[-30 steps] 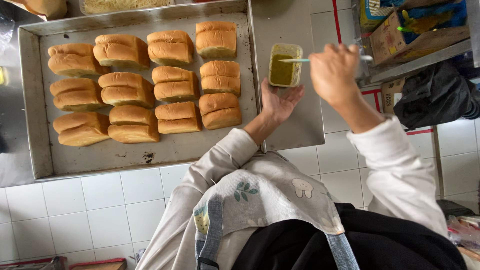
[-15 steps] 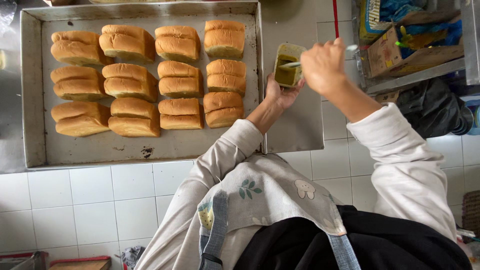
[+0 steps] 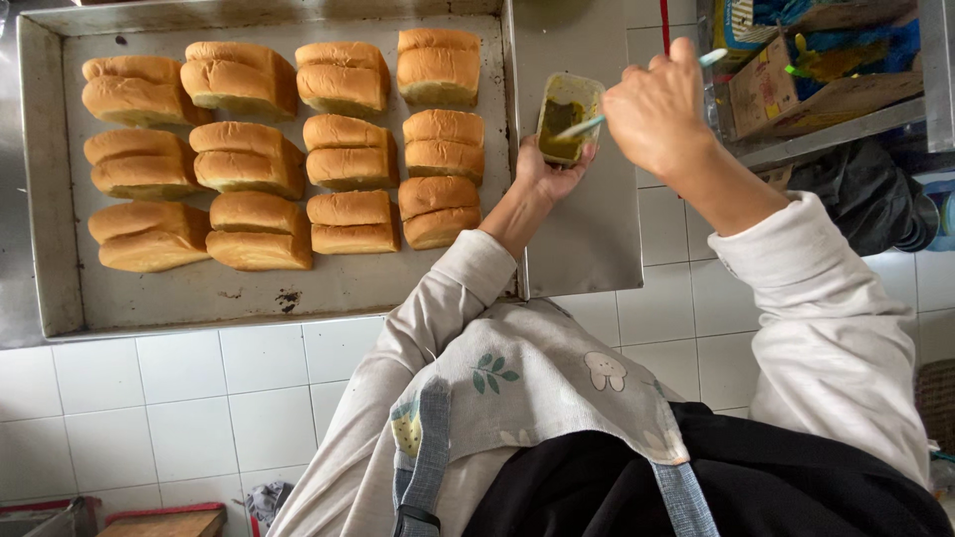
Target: The person spreads a green topping onto slices of bread using a spatula, handling the slices individually on a large metal tray and dipping the tool into a small container.
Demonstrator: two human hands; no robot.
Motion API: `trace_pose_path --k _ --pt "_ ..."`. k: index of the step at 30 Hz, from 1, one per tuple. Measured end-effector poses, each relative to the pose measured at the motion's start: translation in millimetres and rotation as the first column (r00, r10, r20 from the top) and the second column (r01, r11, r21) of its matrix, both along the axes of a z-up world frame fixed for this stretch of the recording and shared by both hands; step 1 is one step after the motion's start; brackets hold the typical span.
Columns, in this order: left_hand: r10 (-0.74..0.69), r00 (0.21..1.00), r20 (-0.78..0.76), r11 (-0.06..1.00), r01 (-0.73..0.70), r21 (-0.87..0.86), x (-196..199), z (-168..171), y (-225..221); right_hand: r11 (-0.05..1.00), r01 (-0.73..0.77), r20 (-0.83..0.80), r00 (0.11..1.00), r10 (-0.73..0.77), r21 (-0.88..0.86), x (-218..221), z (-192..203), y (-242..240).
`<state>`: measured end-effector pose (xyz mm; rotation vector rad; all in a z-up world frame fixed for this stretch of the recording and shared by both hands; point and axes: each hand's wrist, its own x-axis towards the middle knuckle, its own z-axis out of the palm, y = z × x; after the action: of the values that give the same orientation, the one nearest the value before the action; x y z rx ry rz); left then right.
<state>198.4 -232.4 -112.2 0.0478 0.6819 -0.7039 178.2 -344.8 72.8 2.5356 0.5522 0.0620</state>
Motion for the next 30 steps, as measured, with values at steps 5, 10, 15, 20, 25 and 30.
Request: trace_pose_path --k 5,10,15,20,25,30 --pt "0.020 1.000 0.010 0.999 -0.020 -0.028 -5 -15 -1 0.996 0.083 -0.117 0.990 -0.084 -0.014 36 -48 -6" --pt "-0.008 0.999 0.042 0.996 0.004 0.090 -6 -16 -1 0.996 0.093 0.019 0.996 -0.093 -0.016 42 -41 -8" --pt "0.030 0.985 0.168 0.999 -0.023 -0.038 4 -30 -2 0.991 -0.009 0.140 0.990 0.027 -0.131 17 -42 15" --pt "-0.020 0.989 0.144 0.999 0.013 0.047 -7 12 11 0.977 -0.126 -0.024 0.992 0.124 -0.171 -12 -36 11" --pt "-0.024 0.993 0.117 0.998 0.017 0.058 -4 1 7 1.000 0.006 0.147 0.989 -0.001 -0.031 15 -32 10" --pt "0.091 0.990 0.108 0.994 -0.085 -0.063 3 -33 -2 0.944 -0.218 0.098 0.964 0.248 -0.247 -42 -54 31"
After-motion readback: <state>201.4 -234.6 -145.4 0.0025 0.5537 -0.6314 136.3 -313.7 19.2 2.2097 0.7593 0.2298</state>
